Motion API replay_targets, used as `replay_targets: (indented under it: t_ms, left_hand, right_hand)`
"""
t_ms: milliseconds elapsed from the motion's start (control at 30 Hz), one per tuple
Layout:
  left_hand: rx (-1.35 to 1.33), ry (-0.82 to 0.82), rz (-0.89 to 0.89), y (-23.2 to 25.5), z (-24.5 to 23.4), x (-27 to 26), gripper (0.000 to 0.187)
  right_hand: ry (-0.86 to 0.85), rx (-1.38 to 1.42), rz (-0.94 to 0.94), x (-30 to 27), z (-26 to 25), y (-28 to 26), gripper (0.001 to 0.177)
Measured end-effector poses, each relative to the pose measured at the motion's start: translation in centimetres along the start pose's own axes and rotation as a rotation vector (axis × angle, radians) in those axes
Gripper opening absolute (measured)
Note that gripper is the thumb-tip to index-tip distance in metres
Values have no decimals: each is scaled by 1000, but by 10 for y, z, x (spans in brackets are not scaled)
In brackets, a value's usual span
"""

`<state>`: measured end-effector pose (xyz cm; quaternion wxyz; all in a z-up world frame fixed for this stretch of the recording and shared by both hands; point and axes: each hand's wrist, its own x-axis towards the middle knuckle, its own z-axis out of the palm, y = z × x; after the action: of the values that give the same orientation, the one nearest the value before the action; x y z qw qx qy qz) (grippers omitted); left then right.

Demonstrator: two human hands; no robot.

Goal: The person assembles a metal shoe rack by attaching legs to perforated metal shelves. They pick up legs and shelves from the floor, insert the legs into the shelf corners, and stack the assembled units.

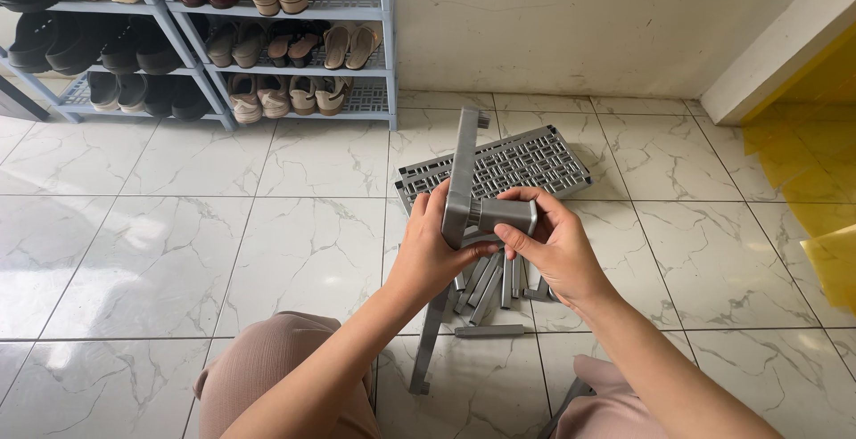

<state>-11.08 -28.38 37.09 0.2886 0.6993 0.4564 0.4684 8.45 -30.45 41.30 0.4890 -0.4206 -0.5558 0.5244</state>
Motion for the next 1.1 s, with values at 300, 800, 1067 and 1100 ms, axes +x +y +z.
replay_targets:
  t_ms: [300, 800, 1067, 1100]
  left_hand:
    - [-160, 12, -56, 10, 9, -15, 142]
    - [-216, -1, 93, 32, -17, -14, 129]
    - [-8, -4, 252, 42, -19, -20, 112]
    - [-40, -27, 245, 42, -17, -21, 110]
  right_hand:
    - [-71, -167, -138, -3, 1, 1, 63]
    - [-303, -417, -285, 3, -27, 1, 75]
    - [-276, -676, -439, 5, -26, -24, 96]
    - [-301, -708, -442, 6, -28, -28, 99]
